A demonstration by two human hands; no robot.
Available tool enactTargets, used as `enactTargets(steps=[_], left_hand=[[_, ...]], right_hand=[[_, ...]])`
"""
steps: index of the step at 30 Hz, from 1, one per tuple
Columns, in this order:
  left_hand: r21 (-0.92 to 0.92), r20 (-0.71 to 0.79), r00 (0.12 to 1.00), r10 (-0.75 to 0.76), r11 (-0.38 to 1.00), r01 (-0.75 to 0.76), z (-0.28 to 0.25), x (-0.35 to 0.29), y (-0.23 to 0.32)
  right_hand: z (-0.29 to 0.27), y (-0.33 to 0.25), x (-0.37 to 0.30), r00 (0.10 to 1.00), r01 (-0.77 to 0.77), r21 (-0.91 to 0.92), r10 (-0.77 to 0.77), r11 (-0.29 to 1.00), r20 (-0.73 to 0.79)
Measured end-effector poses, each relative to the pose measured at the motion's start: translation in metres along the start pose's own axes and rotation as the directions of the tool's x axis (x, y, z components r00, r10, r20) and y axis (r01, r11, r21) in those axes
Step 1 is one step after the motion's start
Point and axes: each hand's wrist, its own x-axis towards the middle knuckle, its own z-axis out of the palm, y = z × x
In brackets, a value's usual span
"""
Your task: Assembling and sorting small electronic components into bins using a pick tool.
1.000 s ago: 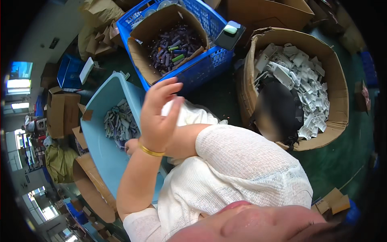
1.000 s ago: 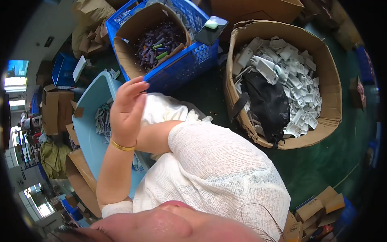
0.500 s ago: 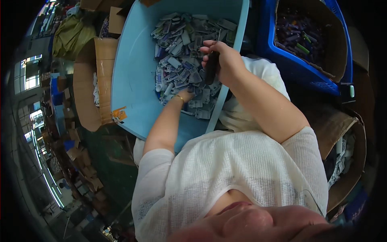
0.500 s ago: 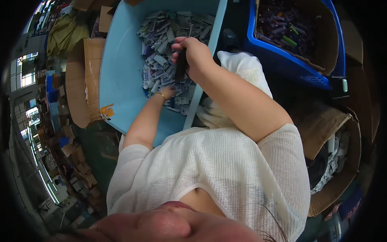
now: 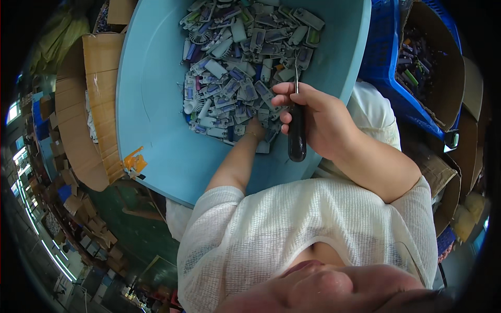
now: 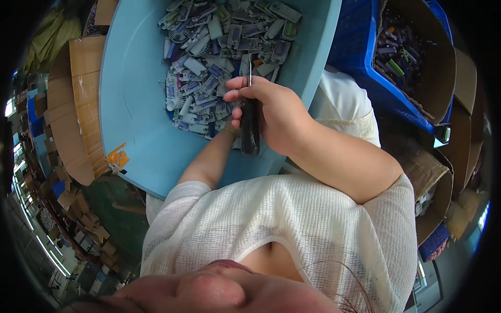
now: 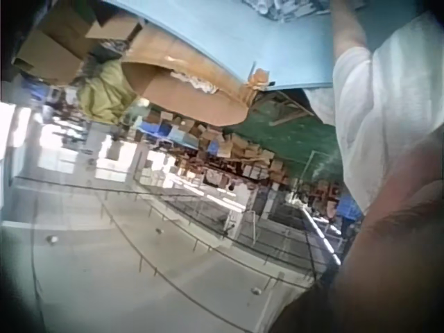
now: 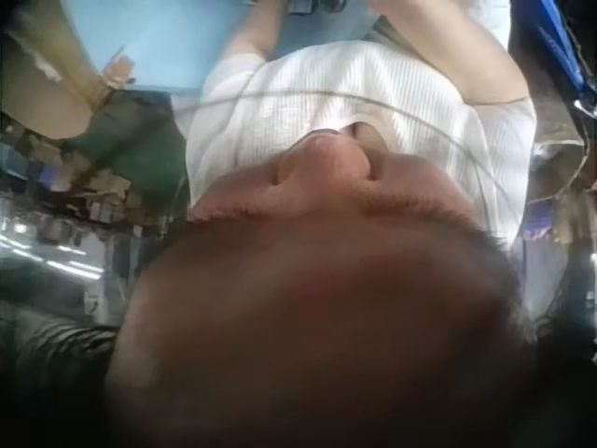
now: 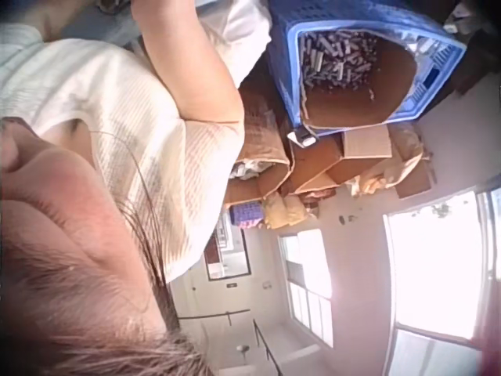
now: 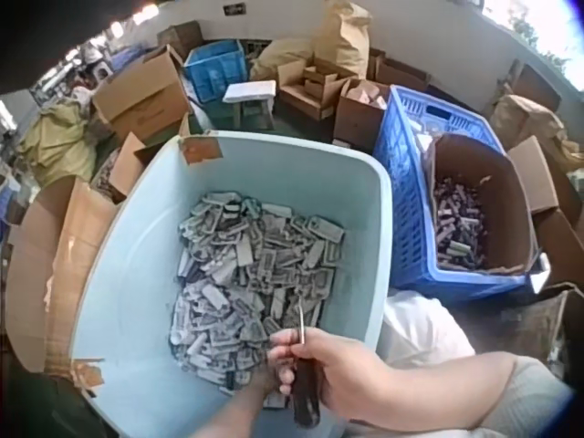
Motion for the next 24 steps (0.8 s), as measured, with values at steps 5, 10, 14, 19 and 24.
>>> enactTargets(steps=[5, 10, 14, 19, 24], left_hand=[[0.044, -0.059, 0.997, -0.043, 0.998, 0.046, -0.010, -0.018, -0.009], [0.145, -0.137, 0.990, 0.028, 0.989, -0.008, -0.018, -0.021, 0.013], [0.282, -0.172, 0.955, 0.241, 0.941, -0.186, -0.037, -0.025, 0.001], [0.810, -0.234, 0.813, 0.534, 0.569, -0.141, -0.072, -0.083, 0.027], [0.686, -0.478, 0.646, 0.595, 0.713, -0.149, -0.107, -0.115, 0.011]], right_hand=[[0.003, 0.004, 0.010, 0.998, -0.018, -0.023, 0.017, 1.000, -0.053], [0.005, 0.014, 0.014, 0.998, -0.056, -0.033, 0.055, 0.998, -0.035], [0.002, 0.019, 0.026, 0.997, 0.029, -0.034, -0.031, 0.999, -0.076], [-0.005, 0.006, -0.003, 0.919, 0.389, 0.002, -0.388, 0.921, -0.070], [-0.015, -0.028, -0.136, 0.688, 0.726, -0.069, -0.720, 0.685, 0.087]])
